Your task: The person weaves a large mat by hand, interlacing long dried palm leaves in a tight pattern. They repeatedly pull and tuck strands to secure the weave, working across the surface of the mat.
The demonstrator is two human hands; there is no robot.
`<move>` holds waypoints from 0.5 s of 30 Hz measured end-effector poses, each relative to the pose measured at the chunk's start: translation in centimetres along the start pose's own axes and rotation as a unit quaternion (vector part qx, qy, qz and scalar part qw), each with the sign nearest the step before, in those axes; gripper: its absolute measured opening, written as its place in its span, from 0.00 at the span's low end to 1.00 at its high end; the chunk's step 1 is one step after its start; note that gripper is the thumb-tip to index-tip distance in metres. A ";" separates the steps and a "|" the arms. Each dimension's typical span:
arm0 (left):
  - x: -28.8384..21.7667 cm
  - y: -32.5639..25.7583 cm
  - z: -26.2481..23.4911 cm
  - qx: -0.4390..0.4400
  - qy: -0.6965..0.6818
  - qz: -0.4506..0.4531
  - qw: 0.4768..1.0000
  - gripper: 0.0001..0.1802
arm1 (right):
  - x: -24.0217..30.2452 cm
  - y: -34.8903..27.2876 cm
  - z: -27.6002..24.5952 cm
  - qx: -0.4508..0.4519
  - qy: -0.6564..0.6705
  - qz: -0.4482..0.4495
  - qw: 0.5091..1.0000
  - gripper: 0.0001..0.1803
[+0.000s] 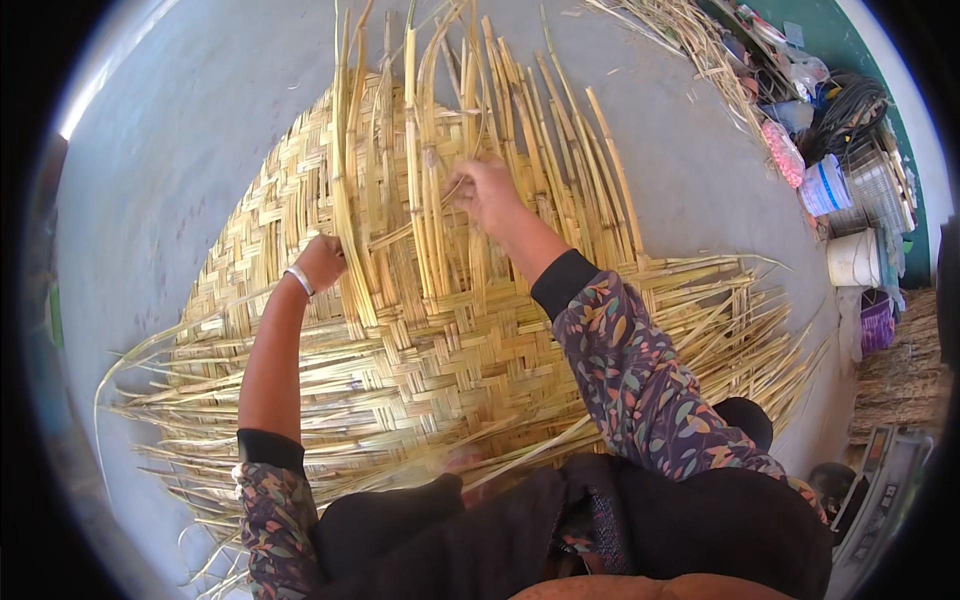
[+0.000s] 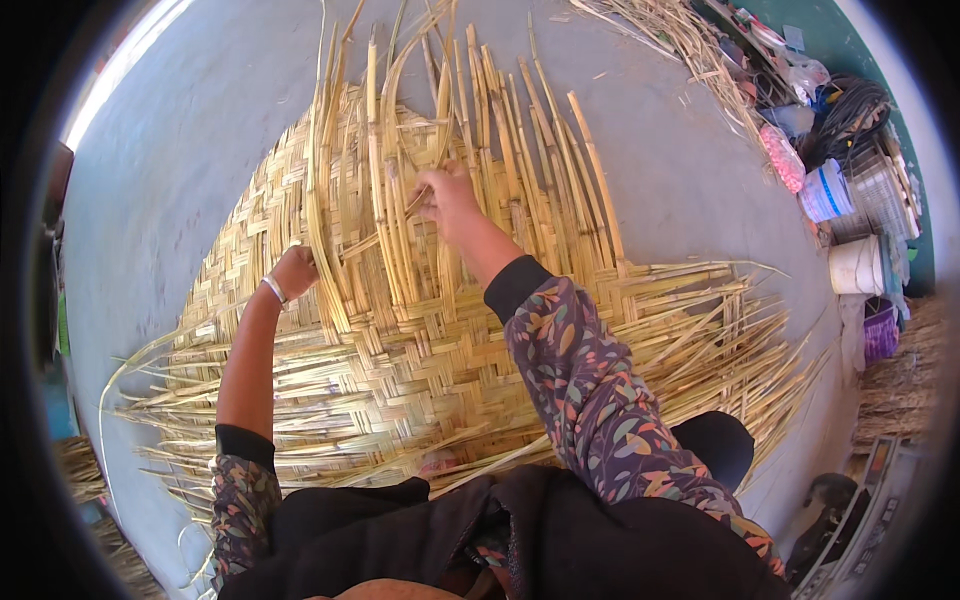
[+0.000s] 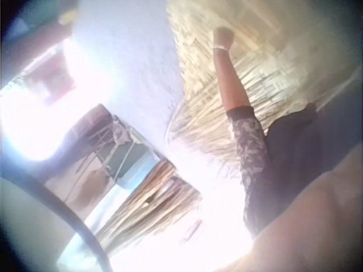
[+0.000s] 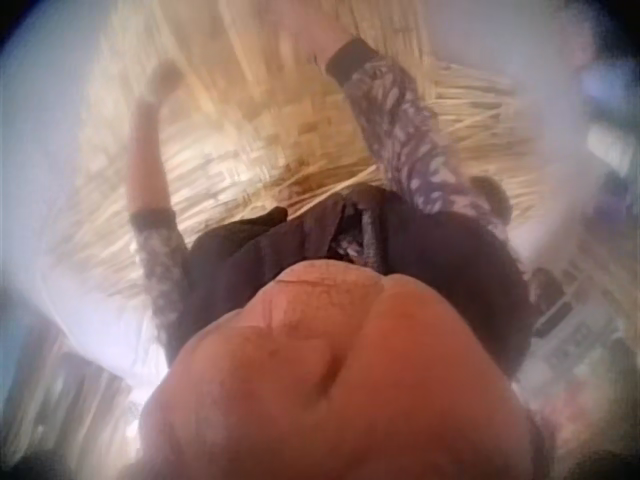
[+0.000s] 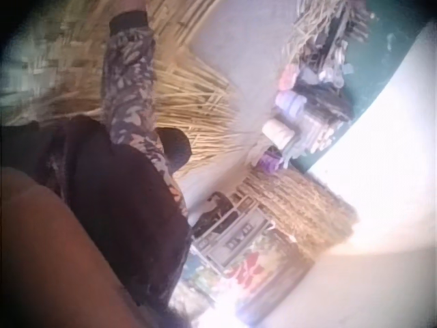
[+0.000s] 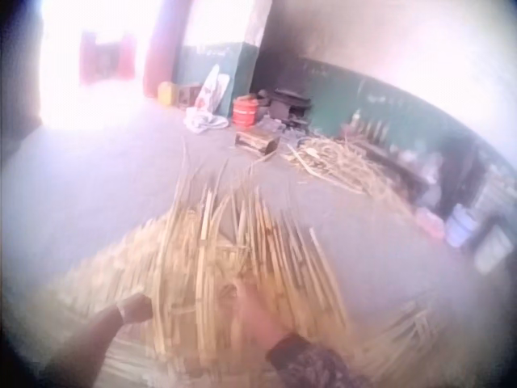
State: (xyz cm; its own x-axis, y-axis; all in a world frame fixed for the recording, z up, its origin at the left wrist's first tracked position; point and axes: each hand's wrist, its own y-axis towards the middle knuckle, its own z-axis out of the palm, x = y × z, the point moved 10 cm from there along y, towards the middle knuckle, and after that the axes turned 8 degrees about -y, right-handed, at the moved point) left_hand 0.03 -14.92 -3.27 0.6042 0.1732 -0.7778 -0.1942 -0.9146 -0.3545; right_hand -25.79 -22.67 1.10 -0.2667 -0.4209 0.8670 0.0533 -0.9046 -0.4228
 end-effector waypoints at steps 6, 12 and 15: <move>1.2 -0.3 0.3 0.008 -0.057 -0.018 0.998 0.08 | 6.8 -1.5 0.8 -0.031 -0.072 -0.135 0.988 0.14; 2.6 0.4 0.1 -0.026 0.013 -0.020 0.999 0.10 | 5.4 -1.0 0.5 0.021 -0.130 -0.106 0.986 0.11; 3.7 0.4 -0.3 0.012 -0.011 -0.060 0.998 0.10 | 1.5 -0.3 -2.7 0.024 0.085 -0.014 0.996 0.08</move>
State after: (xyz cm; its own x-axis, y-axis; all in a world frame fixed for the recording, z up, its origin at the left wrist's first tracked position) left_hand 2.42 -14.79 -6.17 0.6077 0.2897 -0.7395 -0.1402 -0.8773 -0.4589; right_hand -28.78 -22.87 1.78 -0.4282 -0.3824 0.8188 0.0883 -0.9194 -0.3832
